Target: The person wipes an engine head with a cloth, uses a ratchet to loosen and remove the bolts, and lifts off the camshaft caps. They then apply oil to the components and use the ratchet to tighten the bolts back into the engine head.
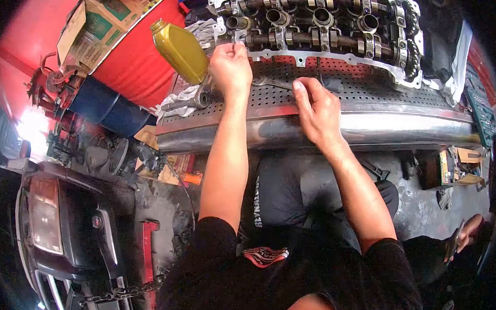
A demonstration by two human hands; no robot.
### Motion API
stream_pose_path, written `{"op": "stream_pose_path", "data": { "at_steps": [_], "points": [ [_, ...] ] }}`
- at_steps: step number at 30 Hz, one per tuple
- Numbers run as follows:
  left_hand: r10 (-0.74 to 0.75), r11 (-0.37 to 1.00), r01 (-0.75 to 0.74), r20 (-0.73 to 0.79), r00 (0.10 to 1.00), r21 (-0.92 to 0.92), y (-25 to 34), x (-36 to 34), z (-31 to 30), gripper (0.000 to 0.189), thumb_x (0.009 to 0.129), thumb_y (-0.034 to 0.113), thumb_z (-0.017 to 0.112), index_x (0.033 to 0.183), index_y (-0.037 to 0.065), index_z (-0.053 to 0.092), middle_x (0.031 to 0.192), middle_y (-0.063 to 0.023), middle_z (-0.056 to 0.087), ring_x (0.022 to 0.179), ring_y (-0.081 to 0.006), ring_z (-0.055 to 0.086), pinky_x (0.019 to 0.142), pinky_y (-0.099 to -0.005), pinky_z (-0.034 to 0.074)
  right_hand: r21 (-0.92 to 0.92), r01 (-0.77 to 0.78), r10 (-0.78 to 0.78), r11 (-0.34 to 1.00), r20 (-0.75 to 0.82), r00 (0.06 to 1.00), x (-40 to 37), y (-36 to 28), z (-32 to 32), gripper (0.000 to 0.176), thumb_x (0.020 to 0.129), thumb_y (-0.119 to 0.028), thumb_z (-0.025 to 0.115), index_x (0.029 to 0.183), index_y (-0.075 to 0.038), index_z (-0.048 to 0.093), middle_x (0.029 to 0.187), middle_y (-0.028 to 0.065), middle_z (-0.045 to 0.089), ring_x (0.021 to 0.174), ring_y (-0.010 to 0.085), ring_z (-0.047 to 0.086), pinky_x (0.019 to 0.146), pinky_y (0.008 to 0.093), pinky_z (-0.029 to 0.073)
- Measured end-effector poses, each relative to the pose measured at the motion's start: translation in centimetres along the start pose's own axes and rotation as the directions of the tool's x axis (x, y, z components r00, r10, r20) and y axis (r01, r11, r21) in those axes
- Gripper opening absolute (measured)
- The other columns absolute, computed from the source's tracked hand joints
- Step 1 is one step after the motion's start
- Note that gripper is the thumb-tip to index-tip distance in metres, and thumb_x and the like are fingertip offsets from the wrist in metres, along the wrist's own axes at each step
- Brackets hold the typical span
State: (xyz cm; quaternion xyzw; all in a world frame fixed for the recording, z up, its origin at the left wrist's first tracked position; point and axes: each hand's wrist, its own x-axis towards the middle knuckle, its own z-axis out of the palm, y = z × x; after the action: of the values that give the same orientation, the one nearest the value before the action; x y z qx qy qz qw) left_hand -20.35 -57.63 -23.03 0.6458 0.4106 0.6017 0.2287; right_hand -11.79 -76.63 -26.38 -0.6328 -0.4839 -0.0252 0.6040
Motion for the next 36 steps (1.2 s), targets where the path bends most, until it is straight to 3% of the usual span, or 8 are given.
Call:
{"op": "stream_pose_path", "data": {
  "at_steps": [4, 10, 13, 19, 22, 25, 31, 36],
  "points": [
    [0.191, 0.971, -0.188, -0.007, 0.982, 0.15, 0.9, -0.6, -0.4, 0.021, 0.089, 0.015, 0.069, 0.088, -0.006, 0.065, 0.065, -0.0073, 0.064, 0.05, -0.0115, 0.058, 0.043, -0.0274, 0.049, 0.006, 0.0, 0.0, 1.0, 0.014, 1.0, -0.1, 0.0, -0.2, 0.026, 0.097, -0.029, 0.057, 0.098, -0.004, 0.065, 0.085, 0.018, 0.068, 0.077, 0.0368, 0.067, 0.069, 0.044, 0.053],
    [0.095, 0.995, -0.095, 0.009, 0.995, -0.013, 0.4, -0.5, -0.3, 0.021, 0.089, 0.014, 0.069, 0.089, -0.007, 0.065, 0.065, -0.0077, 0.064, 0.049, -0.012, 0.059, 0.043, -0.0273, 0.049, 0.06, 0.035, -0.034, 0.998, -0.004, 0.999, -0.2, 0.1, -0.3, 0.023, 0.096, -0.027, 0.059, 0.097, -0.005, 0.065, 0.087, 0.0165, 0.068, 0.077, 0.036, 0.067, 0.068, 0.0434, 0.053],
    [0.058, 0.997, -0.055, -0.06, 0.997, 0.053, 0.3, -1.0, -0.2, 0.022, 0.083, 0.018, 0.074, 0.087, -0.002, 0.068, 0.071, -0.0126, 0.07, 0.061, -0.0221, 0.066, 0.06, -0.0359, 0.051, 0.051, 0.048, -0.047, 0.998, -0.007, 0.999, -0.2, 0.3, -0.2, 0.022, 0.096, -0.026, 0.059, 0.096, -0.005, 0.065, 0.087, 0.0161, 0.068, 0.076, 0.0356, 0.067, 0.068, 0.0431, 0.053],
    [0.006, 0.995, -0.004, -0.023, 1.0, 0.098, 1.1, -1.0, 0.0, 0.024, 0.081, 0.019, 0.076, 0.086, -0.003, 0.067, 0.071, -0.0115, 0.068, 0.061, -0.0214, 0.065, 0.061, -0.0359, 0.051, 0.056, 0.065, -0.064, 0.996, -0.015, 0.998, -0.3, 0.4, -0.2, 0.021, 0.096, -0.025, 0.06, 0.095, -0.005, 0.065, 0.086, 0.0156, 0.068, 0.076, 0.0351, 0.067, 0.067, 0.0428, 0.054],
    [0.073, 0.997, -0.075, 0.054, 0.996, 0.021, 0.2, -0.6, -0.3, 0.026, 0.083, 0.012, 0.076, 0.095, -0.008, 0.063, 0.072, -0.0097, 0.065, 0.051, -0.0131, 0.06, 0.047, -0.0267, 0.052, 0.063, 0.065, -0.064, 0.996, -0.012, 0.998, -0.3, 0.2, -0.2, 0.02, 0.096, -0.024, 0.06, 0.094, -0.005, 0.065, 0.086, 0.0155, 0.068, 0.076, 0.0352, 0.067, 0.067, 0.0427, 0.053],
    [-0.04, 0.992, 0.048, 0.07, 0.997, -0.12, 1.4, -1.6, -0.8, 0.025, 0.079, 0.013, 0.079, 0.092, -0.003, 0.064, 0.078, -0.0122, 0.07, 0.063, -0.0203, 0.065, 0.063, -0.034, 0.053, 0.049, 0.07, -0.069, 0.996, -0.018, 0.997, -0.3, 0.2, -0.2, 0.02, 0.096, -0.024, 0.06, 0.094, -0.004, 0.065, 0.085, 0.0159, 0.068, 0.076, 0.0349, 0.067, 0.067, 0.0423, 0.053],
    [0.108, 0.99, -0.103, 0.049, 0.993, -0.096, -0.5, -1.2, -0.3, 0.026, 0.084, 0.009, 0.074, 0.101, -0.006, 0.06, 0.081, -0.0123, 0.066, 0.057, -0.0136, 0.062, 0.047, -0.0259, 0.051, 0.0, 0.057, -0.057, 0.998, -0.012, 0.998, -0.3, -0.1, -0.1, 0.021, 0.096, -0.023, 0.059, 0.094, -0.003, 0.066, 0.081, 0.0166, 0.067, 0.073, 0.0333, 0.067, 0.066, 0.0402, 0.053],
    [0.156, 0.988, -0.155, -0.044, 0.987, 0.018, 0.5, -1.5, -0.5, 0.023, 0.081, 0.015, 0.076, 0.092, -0.002, 0.065, 0.074, -0.0109, 0.068, 0.062, -0.0197, 0.065, 0.059, -0.0333, 0.052, 0.0, 0.061, -0.061, 0.998, -0.016, 0.998, -0.3, -0.2, 0.1, 0.021, 0.097, -0.023, 0.06, 0.095, -0.003, 0.067, 0.077, 0.0161, 0.066, 0.067, 0.0301, 0.066, 0.063, 0.0376, 0.051]
  ]
}}
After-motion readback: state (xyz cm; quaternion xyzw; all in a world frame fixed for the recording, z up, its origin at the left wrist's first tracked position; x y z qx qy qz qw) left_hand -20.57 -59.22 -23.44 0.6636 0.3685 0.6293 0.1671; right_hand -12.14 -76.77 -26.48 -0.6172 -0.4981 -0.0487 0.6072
